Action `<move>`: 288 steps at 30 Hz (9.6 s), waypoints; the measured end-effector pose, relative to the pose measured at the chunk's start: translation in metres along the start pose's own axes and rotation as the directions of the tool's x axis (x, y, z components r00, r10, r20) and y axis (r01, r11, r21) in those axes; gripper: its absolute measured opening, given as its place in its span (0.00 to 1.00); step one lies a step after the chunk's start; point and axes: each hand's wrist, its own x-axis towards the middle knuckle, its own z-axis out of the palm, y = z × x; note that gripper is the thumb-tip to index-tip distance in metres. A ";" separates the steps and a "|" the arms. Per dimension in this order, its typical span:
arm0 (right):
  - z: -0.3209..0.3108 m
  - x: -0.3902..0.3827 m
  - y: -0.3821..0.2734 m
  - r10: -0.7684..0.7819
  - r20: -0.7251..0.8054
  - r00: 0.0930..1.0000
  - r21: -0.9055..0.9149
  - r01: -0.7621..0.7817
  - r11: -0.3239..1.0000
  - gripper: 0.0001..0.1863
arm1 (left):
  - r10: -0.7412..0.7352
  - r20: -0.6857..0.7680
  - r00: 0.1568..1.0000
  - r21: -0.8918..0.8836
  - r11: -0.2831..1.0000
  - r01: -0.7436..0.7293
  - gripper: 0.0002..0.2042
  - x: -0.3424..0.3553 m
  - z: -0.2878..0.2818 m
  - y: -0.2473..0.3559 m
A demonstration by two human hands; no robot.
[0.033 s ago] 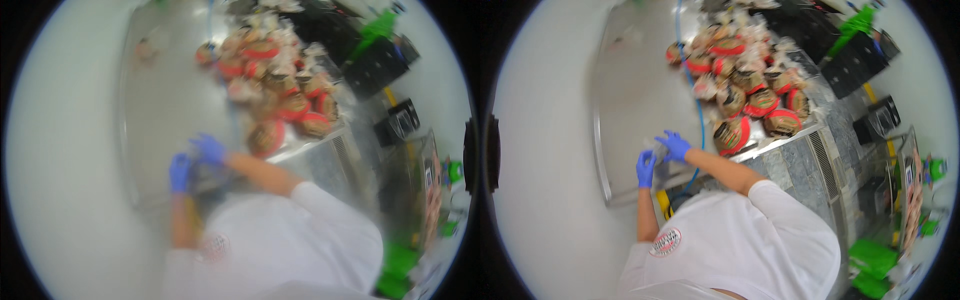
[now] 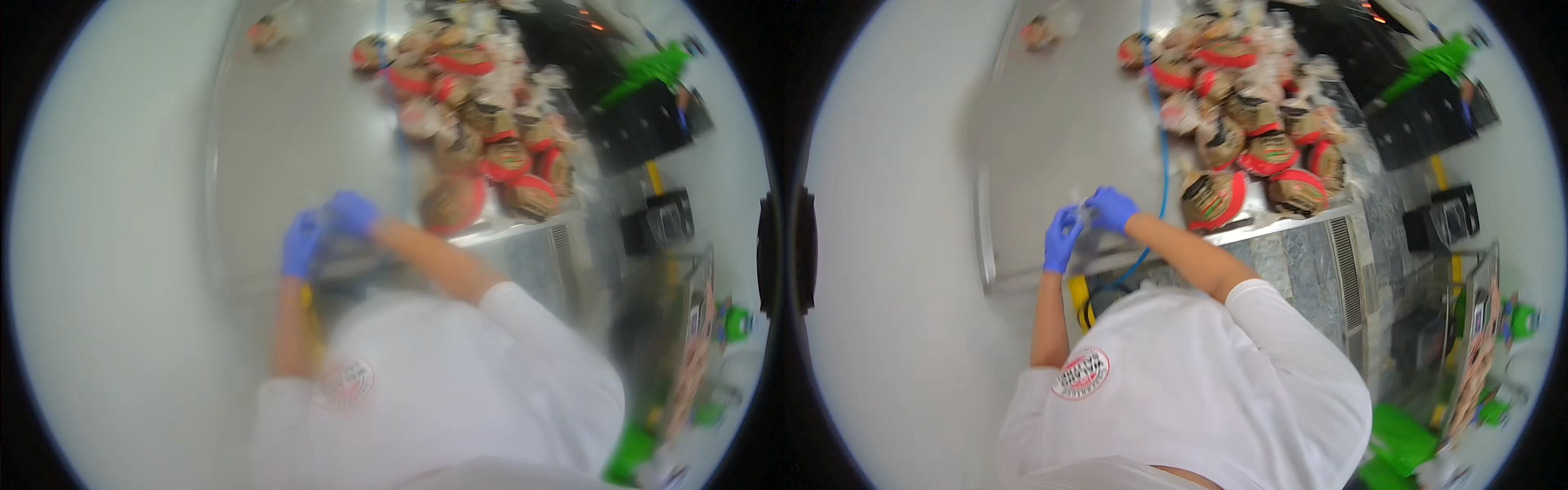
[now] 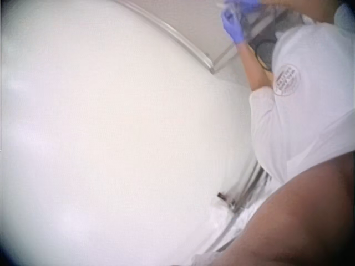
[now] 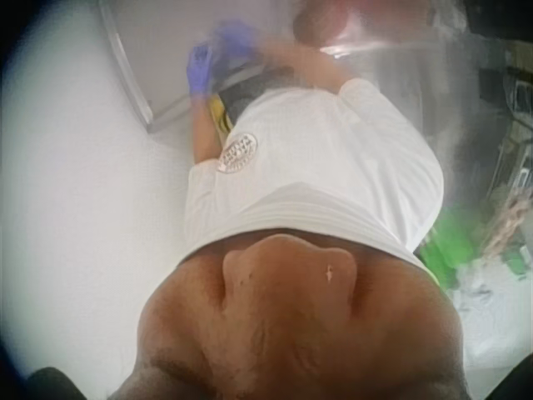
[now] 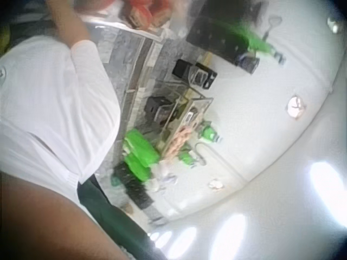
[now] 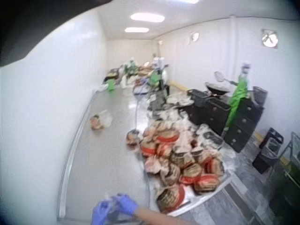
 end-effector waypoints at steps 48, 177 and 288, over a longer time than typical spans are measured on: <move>-0.027 -0.040 -0.040 -0.328 -0.127 0.936 -0.014 0.329 0.944 0.14 | -0.301 -0.313 0.901 0.003 0.948 0.318 0.29 -0.021 0.012 -0.079; -0.893 -0.887 1.247 0.835 -0.067 0.546 0.586 0.699 -0.410 0.13 | 0.320 0.253 0.913 0.960 0.038 -0.279 0.13 0.401 1.207 0.688; -0.502 0.604 0.873 -0.711 0.481 0.512 0.124 0.763 0.634 0.34 | 0.215 -0.975 0.062 0.184 0.613 0.769 0.20 0.820 0.489 0.450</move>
